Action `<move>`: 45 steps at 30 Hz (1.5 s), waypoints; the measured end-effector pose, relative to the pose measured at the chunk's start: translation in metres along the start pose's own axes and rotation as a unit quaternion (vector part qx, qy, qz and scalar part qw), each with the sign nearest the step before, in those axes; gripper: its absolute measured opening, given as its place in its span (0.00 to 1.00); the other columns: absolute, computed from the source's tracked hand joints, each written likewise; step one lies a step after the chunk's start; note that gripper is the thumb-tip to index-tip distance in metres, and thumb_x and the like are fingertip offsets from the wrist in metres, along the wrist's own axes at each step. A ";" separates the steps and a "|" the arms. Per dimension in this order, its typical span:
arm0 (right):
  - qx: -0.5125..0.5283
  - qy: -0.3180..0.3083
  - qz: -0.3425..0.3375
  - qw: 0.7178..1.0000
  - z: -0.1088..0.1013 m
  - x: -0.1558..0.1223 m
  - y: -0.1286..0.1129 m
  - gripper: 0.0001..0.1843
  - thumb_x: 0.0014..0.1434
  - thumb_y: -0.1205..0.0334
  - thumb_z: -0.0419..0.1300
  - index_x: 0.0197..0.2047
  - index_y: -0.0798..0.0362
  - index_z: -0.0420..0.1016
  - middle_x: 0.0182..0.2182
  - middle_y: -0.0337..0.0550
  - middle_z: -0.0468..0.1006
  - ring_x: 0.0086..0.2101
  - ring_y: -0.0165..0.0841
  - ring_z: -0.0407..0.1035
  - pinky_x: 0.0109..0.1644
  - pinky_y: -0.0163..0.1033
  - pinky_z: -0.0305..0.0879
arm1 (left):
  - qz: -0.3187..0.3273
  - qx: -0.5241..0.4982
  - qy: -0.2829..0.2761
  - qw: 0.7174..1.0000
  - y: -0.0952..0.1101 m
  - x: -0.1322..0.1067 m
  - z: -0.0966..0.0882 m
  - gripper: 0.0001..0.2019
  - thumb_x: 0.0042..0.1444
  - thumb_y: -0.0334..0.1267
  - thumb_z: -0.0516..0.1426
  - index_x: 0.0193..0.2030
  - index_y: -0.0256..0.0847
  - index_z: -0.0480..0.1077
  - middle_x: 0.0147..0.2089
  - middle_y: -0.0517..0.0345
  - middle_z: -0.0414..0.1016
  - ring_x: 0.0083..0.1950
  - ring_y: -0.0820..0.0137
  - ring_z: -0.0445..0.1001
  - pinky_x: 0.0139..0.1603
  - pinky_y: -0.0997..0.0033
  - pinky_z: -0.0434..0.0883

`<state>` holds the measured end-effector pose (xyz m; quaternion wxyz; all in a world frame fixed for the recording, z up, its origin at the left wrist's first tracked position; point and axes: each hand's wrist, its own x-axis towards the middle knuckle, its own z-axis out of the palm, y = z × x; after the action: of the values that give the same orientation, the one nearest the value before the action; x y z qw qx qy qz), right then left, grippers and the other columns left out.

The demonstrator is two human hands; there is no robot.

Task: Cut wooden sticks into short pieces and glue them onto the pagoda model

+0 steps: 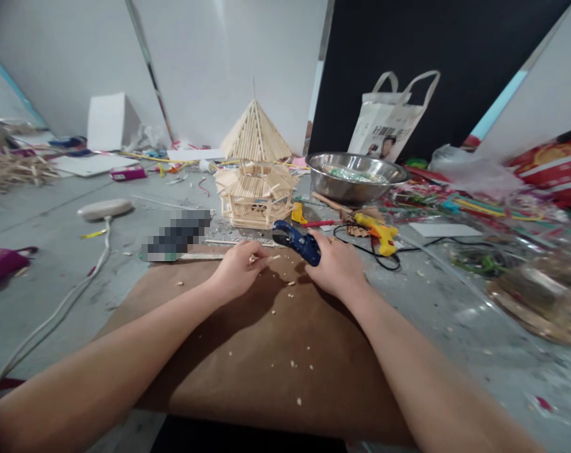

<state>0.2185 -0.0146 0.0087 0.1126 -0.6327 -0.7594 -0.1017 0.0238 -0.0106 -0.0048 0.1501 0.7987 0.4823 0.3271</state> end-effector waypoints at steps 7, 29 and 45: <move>0.222 0.065 -0.011 0.973 -0.012 -0.011 -0.015 0.19 0.51 0.57 0.50 0.46 0.54 0.61 0.39 0.45 0.73 0.37 0.34 0.67 0.39 0.36 0.60 | -0.064 -0.131 -0.026 0.989 -0.001 -0.001 0.003 0.08 0.48 0.39 0.52 0.23 0.37 0.62 0.22 0.63 0.65 0.26 0.76 0.62 0.28 0.75 0.61; 0.225 0.043 -0.184 0.956 -0.002 -0.014 -0.024 0.20 0.45 0.69 0.54 0.44 0.52 0.61 0.38 0.46 0.73 0.37 0.37 0.67 0.40 0.40 0.60 | 0.041 -0.163 -0.050 0.985 -0.004 -0.003 0.014 0.04 0.46 0.28 0.50 0.26 0.37 0.65 0.26 0.58 0.70 0.32 0.71 0.67 0.35 0.72 0.65; 0.211 0.021 -0.202 0.956 -0.005 -0.015 -0.026 0.20 0.44 0.67 0.55 0.44 0.53 0.61 0.39 0.47 0.72 0.37 0.37 0.66 0.41 0.40 0.58 | 0.088 -0.045 -0.047 0.994 0.000 -0.005 0.007 0.03 0.41 0.28 0.53 0.21 0.37 0.66 0.25 0.56 0.67 0.32 0.68 0.64 0.39 0.65 0.61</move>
<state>0.1954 -0.0349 0.0091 0.2362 -0.4257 -0.8730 0.0273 0.0265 -0.0141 -0.0121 0.1787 0.8453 0.3871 0.3219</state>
